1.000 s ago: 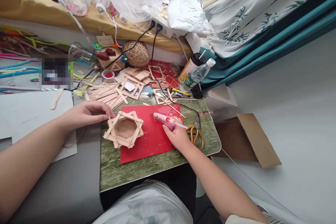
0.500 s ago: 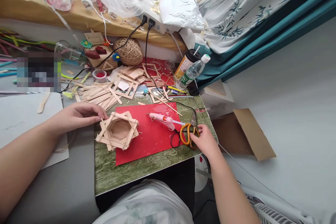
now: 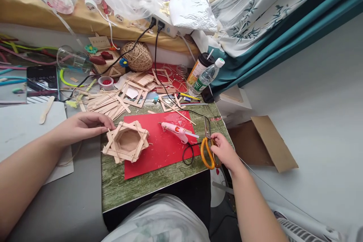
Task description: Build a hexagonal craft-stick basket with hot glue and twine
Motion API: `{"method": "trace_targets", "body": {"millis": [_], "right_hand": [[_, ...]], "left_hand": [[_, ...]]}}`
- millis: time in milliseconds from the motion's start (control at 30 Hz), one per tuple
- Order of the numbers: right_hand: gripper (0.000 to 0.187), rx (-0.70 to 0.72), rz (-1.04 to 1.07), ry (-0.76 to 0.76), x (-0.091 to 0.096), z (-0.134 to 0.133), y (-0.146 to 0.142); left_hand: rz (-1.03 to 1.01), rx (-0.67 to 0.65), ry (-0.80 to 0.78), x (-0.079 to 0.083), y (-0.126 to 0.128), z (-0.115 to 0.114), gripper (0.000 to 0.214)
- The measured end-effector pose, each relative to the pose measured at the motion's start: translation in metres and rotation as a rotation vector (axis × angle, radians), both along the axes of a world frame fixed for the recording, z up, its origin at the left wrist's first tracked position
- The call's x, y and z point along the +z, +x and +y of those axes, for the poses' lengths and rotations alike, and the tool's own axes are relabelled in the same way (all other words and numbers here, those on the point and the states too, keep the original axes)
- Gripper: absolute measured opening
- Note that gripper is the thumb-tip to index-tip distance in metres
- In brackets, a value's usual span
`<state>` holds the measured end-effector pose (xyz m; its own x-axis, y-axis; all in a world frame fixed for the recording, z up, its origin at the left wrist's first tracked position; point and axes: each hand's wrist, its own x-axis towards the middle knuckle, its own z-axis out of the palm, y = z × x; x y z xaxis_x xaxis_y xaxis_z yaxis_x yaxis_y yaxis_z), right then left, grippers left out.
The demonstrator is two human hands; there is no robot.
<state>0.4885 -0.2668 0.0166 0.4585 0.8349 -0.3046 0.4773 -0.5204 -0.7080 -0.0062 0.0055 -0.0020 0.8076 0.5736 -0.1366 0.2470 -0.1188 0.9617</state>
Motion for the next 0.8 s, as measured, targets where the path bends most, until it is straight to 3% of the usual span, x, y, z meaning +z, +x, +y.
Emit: {"method": "trace_targets", "body": {"millis": [167,300,433,533,633,733,800], "right_hand": [[0.044,0.0,-0.009,0.048,0.016,-0.002,0.041],[0.035,-0.048,-0.16,0.026,0.008,0.015,0.086],[0.03,-0.051,-0.28,0.023,-0.001,0.03,0.099],[0.031,-0.04,-0.392,0.114,0.004,0.032,0.081],[0.029,0.037,-0.429,0.222,0.01,0.027,0.037],[0.043,0.345,-0.286,0.264,0.01,0.03,-0.021],[0.055,0.413,-0.211,0.227,0.006,0.04,-0.055]], "left_hand": [[0.0,0.007,-0.006,-0.001,-0.001,0.0,0.017],[0.001,0.002,-0.015,-0.001,-0.001,0.0,0.018],[-0.015,-0.004,-0.016,-0.002,-0.001,0.0,0.02],[-0.024,0.001,-0.01,-0.003,-0.002,0.0,0.022],[-0.043,-0.006,-0.001,-0.003,-0.001,0.001,0.025],[-0.065,-0.003,0.0,-0.003,0.0,0.001,0.028],[-0.066,0.012,-0.007,-0.001,0.001,0.001,0.03]]}}
